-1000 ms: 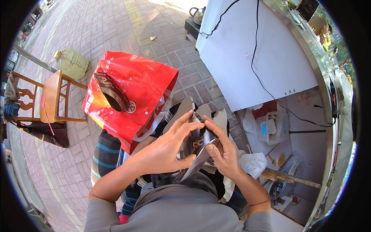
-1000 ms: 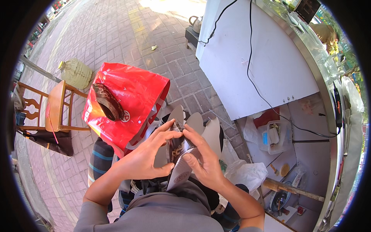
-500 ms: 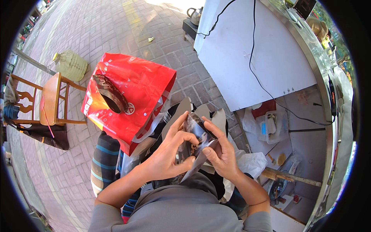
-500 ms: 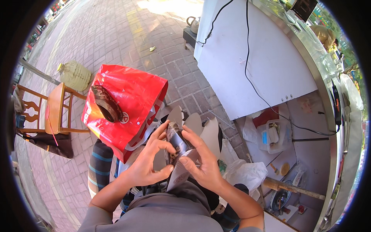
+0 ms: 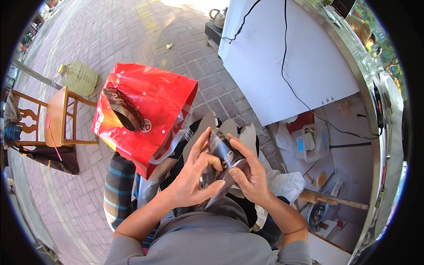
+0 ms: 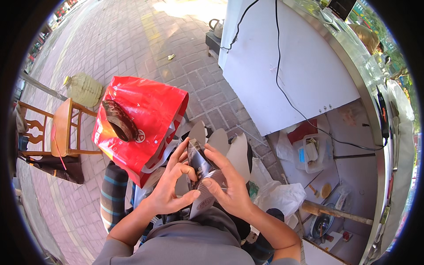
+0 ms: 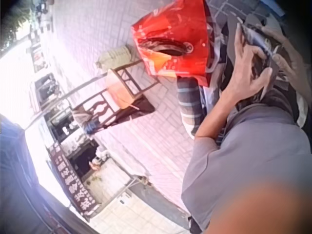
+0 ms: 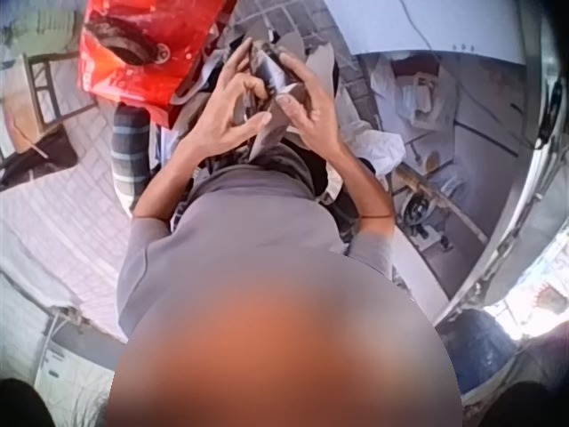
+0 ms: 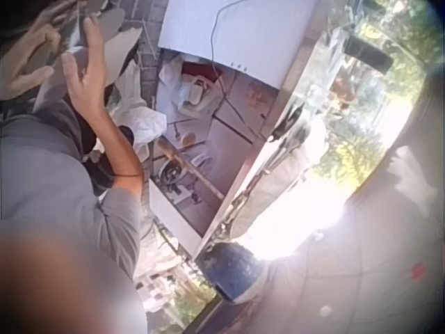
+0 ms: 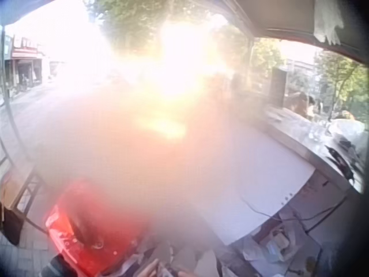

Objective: The person repairs a patterned slip-on shoe by applying hot glue to the sole and attaching a white insole. They press the insole into place, trim excess material, and then place the finished shoe into a clear plastic bag.

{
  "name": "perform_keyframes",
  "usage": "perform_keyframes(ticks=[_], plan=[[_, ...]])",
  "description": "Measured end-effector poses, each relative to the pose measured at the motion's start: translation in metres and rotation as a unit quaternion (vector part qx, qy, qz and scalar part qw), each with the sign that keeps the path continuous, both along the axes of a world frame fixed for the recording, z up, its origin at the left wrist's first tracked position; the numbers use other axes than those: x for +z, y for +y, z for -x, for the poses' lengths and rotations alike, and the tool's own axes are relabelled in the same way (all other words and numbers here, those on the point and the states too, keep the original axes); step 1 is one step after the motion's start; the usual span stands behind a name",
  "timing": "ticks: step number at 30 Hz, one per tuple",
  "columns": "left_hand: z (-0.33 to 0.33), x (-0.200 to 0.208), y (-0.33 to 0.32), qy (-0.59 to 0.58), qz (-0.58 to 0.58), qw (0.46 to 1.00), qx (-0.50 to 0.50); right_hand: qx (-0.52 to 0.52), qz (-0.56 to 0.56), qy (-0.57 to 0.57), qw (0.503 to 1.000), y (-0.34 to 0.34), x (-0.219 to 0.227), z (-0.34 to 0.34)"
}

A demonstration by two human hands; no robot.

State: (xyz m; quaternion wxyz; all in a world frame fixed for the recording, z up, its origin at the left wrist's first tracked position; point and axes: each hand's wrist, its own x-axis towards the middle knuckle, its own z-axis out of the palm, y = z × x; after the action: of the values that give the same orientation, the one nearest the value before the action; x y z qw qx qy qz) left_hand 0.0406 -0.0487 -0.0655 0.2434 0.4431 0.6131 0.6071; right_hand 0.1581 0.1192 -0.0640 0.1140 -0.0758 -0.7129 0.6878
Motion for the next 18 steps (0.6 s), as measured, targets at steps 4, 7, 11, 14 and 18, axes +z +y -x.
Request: perform_keyframes(ticks=[4, 7, 11, 14, 18], plan=[[0.001, 0.0, -0.001, 0.01, 0.018, 1.0, -0.008, 0.002, -0.033, 0.013, 0.999, 0.002, 0.002, 0.002], [0.0, 0.0, -0.001, 0.009, 0.02, 1.0, -0.008, 0.007, -0.033, 0.017, 0.999, 0.002, 0.003, 0.003], [-0.002, -0.003, 0.001, -0.007, 0.009, 1.0, 0.001, -0.002, -0.021, 0.021, 1.0, 0.001, 0.0, 0.002], [-0.003, -0.007, 0.0, 0.009, 0.007, 1.0, 0.004, -0.018, -0.037, 0.035, 0.999, -0.002, -0.002, 0.001], [-0.007, -0.015, 0.01, 0.02, -0.019, 0.999, 0.038, -0.021, -0.092, 0.031, 0.995, -0.002, 0.0, 0.001]])
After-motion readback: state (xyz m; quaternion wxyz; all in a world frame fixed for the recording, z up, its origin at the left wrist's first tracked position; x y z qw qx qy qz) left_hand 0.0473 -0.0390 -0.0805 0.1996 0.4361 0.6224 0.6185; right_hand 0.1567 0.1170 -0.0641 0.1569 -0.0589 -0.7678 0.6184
